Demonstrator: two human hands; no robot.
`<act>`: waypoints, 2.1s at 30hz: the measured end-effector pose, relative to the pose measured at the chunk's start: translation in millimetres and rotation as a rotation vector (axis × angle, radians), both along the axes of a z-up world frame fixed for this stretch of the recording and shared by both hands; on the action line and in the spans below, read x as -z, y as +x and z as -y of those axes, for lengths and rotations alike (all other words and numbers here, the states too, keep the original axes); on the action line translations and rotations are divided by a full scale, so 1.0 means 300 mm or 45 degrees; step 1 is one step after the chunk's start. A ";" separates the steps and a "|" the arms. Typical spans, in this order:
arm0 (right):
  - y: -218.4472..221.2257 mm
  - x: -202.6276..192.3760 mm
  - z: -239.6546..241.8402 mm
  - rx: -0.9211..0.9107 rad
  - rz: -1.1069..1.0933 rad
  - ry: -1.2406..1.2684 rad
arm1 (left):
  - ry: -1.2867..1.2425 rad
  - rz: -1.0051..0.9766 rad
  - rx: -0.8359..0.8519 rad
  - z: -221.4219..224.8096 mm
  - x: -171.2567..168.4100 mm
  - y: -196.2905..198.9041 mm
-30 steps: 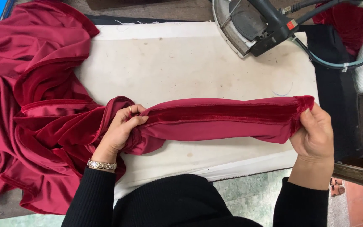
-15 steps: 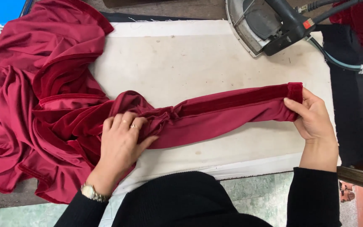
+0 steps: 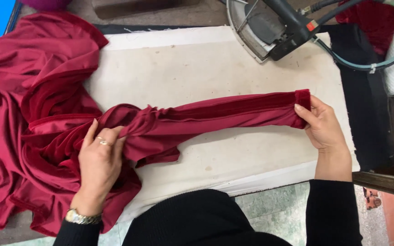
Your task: Ironing and pressing a red velvet garment using a steam iron and a wooden pressing block to set the seams.
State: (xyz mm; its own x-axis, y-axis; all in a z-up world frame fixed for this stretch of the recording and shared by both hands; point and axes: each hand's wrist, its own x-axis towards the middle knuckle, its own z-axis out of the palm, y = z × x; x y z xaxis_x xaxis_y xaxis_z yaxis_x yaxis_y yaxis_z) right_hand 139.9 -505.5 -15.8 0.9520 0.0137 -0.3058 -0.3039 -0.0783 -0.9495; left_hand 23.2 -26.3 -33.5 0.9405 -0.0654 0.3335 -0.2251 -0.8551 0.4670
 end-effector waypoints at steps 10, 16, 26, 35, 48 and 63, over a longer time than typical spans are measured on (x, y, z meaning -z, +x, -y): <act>-0.006 -0.084 -0.083 -0.054 0.011 -0.018 | 0.224 -0.222 -0.121 -0.050 -0.103 0.056; -0.006 -0.120 -0.083 -0.116 0.077 -0.006 | 0.366 -0.029 0.091 -0.009 -0.056 0.085; 0.008 -0.095 -0.072 0.047 0.070 -0.034 | 0.401 -0.309 -0.007 -0.087 -0.339 0.115; 0.030 -0.075 -0.020 0.186 -0.293 0.082 | 0.510 -0.383 -0.018 -0.089 -0.496 0.319; 0.039 0.105 -0.007 0.220 -0.444 -0.271 | 0.728 -0.079 -0.212 0.197 0.083 0.041; 0.121 0.172 0.054 0.387 -0.093 -0.196 | 0.806 -0.038 -0.288 -0.267 -0.074 0.028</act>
State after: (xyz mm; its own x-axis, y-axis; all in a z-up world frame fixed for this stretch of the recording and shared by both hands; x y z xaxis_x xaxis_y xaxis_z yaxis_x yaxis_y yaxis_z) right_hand 176.3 -521.8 -67.3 0.8811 -0.3184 -0.3497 -0.4019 -0.1143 -0.9085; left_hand 31.8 53.8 -11.2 0.9622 -0.0398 0.2693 -0.0027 -0.9906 -0.1365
